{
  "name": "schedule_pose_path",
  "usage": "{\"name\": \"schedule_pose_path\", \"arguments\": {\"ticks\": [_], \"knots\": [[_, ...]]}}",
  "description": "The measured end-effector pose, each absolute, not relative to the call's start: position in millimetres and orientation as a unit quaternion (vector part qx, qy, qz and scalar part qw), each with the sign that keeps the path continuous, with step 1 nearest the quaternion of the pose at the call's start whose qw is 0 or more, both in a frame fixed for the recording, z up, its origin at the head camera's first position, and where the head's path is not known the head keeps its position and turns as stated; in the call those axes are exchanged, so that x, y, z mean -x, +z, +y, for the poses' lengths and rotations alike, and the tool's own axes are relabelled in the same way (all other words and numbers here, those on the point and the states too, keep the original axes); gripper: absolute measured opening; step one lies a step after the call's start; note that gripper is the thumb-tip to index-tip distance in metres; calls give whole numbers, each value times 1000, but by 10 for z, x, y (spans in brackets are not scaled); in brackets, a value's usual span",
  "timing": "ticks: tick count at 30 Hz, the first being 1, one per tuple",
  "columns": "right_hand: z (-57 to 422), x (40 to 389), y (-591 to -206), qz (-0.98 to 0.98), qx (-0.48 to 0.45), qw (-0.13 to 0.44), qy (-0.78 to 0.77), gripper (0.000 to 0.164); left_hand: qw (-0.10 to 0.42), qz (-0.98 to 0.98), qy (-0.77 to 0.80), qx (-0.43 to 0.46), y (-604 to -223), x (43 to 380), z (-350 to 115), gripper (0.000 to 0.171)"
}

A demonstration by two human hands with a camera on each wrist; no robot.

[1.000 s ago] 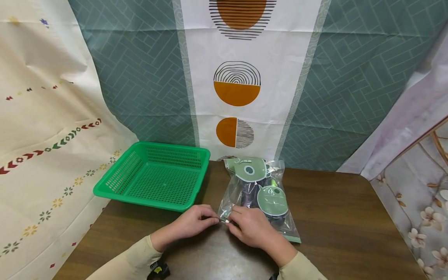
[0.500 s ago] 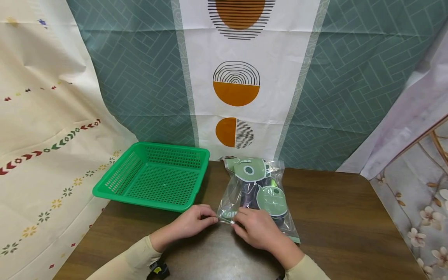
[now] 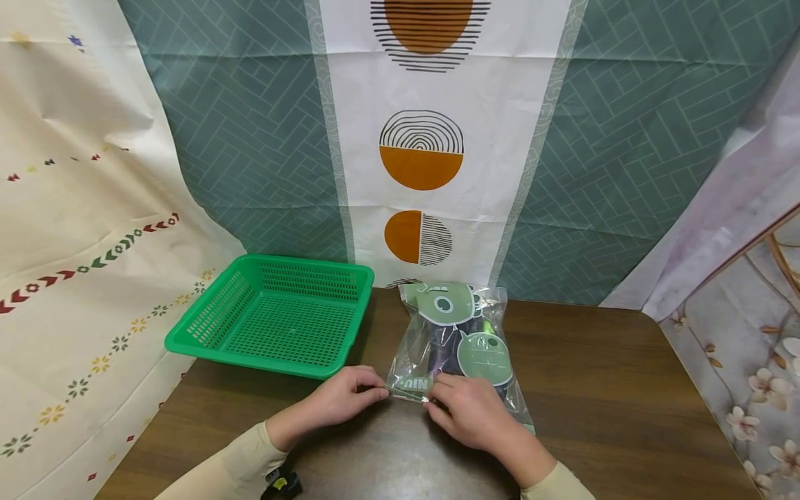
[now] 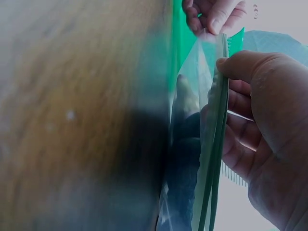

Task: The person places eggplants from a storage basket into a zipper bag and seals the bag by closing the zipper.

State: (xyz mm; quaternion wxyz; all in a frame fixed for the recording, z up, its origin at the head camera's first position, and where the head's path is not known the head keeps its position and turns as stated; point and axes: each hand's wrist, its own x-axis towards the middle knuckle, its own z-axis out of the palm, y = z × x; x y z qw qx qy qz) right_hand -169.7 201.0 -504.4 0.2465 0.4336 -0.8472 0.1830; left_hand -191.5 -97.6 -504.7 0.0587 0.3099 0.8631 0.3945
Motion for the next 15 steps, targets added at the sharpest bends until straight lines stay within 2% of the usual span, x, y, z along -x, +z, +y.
{"name": "schedule_pose_path", "arguments": {"ticks": [15], "knots": [[2153, 1680, -5045, -851, -427, 247, 180, 17, 65, 863, 397, -306, -5062, 1921, -980, 15]]}}
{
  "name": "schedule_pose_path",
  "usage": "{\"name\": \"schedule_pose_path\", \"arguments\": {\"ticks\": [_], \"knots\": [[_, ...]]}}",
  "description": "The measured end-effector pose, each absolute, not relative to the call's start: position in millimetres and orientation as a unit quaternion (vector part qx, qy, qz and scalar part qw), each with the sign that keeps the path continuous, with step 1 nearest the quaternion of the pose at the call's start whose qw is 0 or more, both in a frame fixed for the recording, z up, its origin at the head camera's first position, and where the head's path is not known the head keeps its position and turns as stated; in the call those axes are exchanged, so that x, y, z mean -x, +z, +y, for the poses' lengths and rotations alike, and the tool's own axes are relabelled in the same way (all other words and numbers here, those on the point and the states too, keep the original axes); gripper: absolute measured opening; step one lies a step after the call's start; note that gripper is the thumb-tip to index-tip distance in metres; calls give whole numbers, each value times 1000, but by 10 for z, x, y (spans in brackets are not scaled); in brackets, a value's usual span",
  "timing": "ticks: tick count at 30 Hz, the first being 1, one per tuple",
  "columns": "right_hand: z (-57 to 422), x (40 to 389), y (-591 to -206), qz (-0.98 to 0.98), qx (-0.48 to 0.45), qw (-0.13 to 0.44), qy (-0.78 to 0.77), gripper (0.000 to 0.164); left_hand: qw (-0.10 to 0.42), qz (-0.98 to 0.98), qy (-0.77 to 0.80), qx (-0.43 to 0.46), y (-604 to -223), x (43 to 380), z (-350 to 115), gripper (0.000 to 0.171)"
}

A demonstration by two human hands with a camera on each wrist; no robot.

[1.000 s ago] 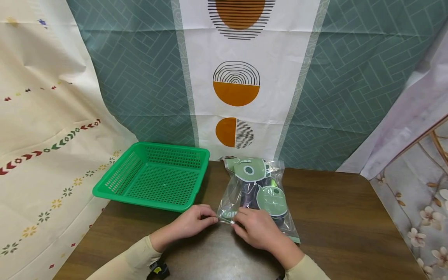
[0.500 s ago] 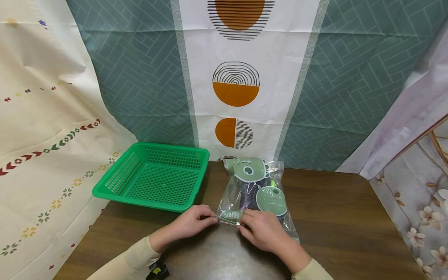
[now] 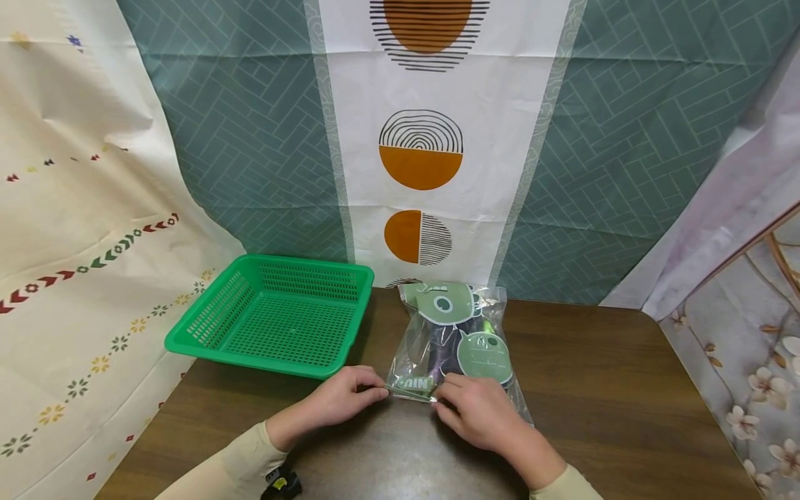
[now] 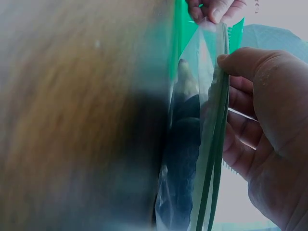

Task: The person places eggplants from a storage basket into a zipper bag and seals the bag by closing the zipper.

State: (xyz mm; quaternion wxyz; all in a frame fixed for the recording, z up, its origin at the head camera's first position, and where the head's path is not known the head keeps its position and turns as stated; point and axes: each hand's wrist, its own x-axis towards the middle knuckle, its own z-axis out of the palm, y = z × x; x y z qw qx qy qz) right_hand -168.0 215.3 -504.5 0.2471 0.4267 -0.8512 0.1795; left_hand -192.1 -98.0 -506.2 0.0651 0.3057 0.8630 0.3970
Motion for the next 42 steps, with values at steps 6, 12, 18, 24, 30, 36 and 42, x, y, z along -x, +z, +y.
{"name": "schedule_pose_path", "arguments": {"ticks": [6, 12, 18, 24, 30, 36, 42], "knots": [[2199, 1667, -5028, -850, -427, 249, 181, 19, 67, 863, 398, -304, -5062, 1924, -979, 15], [2248, 1645, -5016, -850, -427, 251, 181, 19, 70, 864, 397, -303, -5057, 1925, -978, 16], [2297, 1639, -5014, -852, -425, 247, 180, 19, 62, 860, 396, -314, -5054, 1931, -990, 16], [2353, 1631, -5029, -858, -417, 241, 178, 20, 75, 861, 399, -306, -5049, 1929, -995, 17], [2418, 1611, -5034, -859, -410, 247, 181, 22, 77, 865, 396, -300, -5045, 1929, -989, 16], [2477, 1601, -5032, -859, -410, 245, 183, 23, 79, 863, 399, -298, -5050, 1932, -997, 17], [2527, 1590, -5029, -860, -407, 248, 182, 24, 83, 862, 402, -297, -5053, 1935, -998, 17]]}}
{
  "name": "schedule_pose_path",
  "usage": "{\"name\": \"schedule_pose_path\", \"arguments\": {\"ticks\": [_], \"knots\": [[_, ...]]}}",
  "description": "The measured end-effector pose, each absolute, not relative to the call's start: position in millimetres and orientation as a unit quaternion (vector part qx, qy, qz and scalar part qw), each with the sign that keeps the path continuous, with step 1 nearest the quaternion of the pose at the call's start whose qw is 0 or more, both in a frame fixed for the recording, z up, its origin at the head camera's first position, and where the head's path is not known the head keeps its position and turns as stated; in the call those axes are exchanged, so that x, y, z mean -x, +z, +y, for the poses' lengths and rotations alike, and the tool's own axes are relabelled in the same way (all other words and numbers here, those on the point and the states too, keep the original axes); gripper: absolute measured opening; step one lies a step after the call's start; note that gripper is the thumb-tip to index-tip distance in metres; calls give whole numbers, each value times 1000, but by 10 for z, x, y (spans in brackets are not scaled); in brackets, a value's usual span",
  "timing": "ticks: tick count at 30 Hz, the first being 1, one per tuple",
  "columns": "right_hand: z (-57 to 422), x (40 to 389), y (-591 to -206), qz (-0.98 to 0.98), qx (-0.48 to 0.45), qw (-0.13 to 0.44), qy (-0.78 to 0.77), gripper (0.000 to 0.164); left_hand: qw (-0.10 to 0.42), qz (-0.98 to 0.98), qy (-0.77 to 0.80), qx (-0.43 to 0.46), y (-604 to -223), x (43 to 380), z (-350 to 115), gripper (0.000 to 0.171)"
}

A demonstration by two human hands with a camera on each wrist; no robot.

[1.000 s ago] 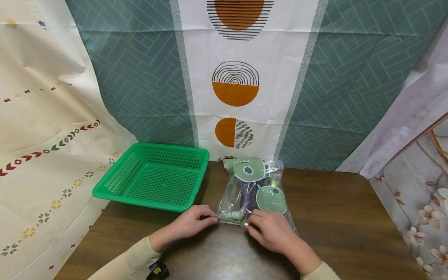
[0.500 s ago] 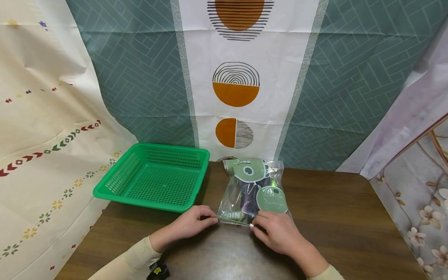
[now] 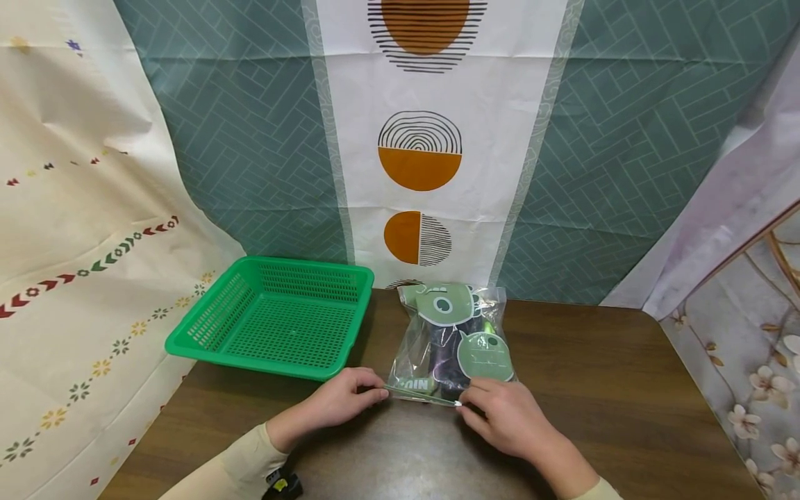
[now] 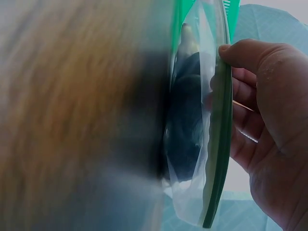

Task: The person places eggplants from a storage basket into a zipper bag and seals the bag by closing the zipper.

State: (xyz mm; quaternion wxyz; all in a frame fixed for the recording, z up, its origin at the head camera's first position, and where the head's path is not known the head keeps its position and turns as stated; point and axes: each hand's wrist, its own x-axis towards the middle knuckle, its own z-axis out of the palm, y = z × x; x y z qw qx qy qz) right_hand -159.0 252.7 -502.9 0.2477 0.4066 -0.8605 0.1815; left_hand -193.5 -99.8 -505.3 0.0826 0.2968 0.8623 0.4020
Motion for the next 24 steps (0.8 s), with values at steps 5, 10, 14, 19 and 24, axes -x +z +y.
{"name": "schedule_pose_path", "arguments": {"ticks": [5, 10, 14, 19, 24], "knots": [[2572, 1574, -5027, -861, -406, 246, 184, 25, 87, 863, 402, -293, -5058, 1935, -1002, 17], [2629, 1559, -5025, -866, -399, 241, 184, 25, 91, 863, 402, -291, -5052, 1932, -1013, 17], [2688, 1550, -5027, -867, -395, 242, 184, 27, 91, 866, 400, -287, -5048, 1925, -1017, 17], [2775, 1538, -5017, -870, -391, 241, 181, 30, 95, 868, 398, -282, -5047, 1921, -1028, 17], [2857, 1509, -5006, -874, -384, 238, 178, 32, 98, 869, 399, -276, -5052, 1917, -1035, 17]]}}
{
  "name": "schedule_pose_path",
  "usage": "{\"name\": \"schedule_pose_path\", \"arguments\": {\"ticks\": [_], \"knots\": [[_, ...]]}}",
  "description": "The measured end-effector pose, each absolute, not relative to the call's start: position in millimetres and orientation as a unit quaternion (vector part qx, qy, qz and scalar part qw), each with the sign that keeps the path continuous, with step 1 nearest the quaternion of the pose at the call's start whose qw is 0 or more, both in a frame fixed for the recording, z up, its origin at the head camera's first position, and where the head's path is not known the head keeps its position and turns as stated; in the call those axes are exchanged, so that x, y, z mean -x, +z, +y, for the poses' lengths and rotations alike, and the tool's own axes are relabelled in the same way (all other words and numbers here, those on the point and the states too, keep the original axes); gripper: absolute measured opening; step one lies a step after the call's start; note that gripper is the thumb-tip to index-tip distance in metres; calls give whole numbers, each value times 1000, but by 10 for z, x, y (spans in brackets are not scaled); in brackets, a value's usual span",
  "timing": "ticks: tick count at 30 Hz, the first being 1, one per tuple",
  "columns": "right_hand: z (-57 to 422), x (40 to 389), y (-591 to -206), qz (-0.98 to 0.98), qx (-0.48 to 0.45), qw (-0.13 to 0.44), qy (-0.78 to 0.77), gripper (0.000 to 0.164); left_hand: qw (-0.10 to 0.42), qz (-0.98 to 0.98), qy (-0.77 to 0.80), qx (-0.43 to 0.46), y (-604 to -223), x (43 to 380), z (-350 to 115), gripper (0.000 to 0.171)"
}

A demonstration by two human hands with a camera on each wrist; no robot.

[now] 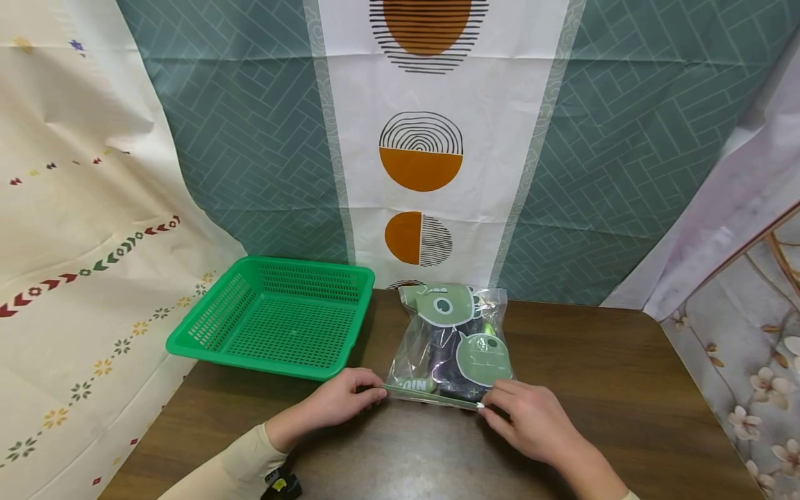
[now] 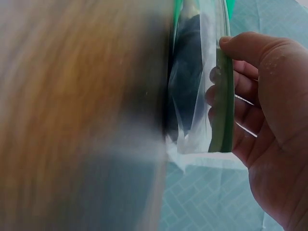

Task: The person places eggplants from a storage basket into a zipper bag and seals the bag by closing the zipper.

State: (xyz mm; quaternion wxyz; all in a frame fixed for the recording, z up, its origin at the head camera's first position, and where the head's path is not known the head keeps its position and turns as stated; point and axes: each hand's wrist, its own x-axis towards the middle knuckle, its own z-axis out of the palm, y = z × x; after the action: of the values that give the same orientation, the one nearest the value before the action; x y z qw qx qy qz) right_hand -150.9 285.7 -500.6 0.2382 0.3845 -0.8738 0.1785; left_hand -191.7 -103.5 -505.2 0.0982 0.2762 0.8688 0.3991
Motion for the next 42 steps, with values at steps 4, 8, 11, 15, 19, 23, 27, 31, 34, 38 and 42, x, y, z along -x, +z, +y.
{"name": "schedule_pose_path", "arguments": {"ticks": [4, 8, 11, 15, 19, 23, 27, 31, 34, 38, 42], "knots": [[2914, 1489, -4997, -878, -377, 236, 175, 33, 99, 868, 400, -275, -5050, 1918, -1033, 18], [2977, 1475, -4993, -882, -368, 238, 170, 33, 102, 869, 401, -273, -5050, 1919, -1031, 18], [3029, 1464, -5000, -886, -360, 241, 163, 33, 105, 867, 403, -272, -5050, 1918, -1027, 18], [3079, 1450, -5011, -890, -352, 240, 159, 33, 105, 865, 405, -275, -5057, 1921, -1022, 19], [3114, 1436, -5009, -892, -349, 238, 162, 34, 104, 865, 407, -275, -5059, 1925, -1020, 19], [3149, 1419, -5002, -896, -340, 234, 162, 33, 107, 864, 409, -273, -5057, 1927, -1021, 19], [3187, 1402, -5000, -902, -330, 228, 160, 33, 113, 862, 413, -271, -5055, 1925, -1027, 20], [3233, 1395, -5002, -905, -325, 224, 161, 27, 125, 857, 424, -265, -5048, 1915, -1036, 21], [3270, 1395, -5000, -904, -325, 225, 166, 14, 137, 852, 435, -256, -5045, 1910, -1038, 21], [3312, 1390, -4998, -904, -323, 226, 168, 8, 151, 849, 444, -243, -5058, 1906, -1038, 21], [3347, 1385, -4992, -907, -316, 224, 165, 13, 157, 847, 448, -238, -5069, 1900, -1035, 21]]}}
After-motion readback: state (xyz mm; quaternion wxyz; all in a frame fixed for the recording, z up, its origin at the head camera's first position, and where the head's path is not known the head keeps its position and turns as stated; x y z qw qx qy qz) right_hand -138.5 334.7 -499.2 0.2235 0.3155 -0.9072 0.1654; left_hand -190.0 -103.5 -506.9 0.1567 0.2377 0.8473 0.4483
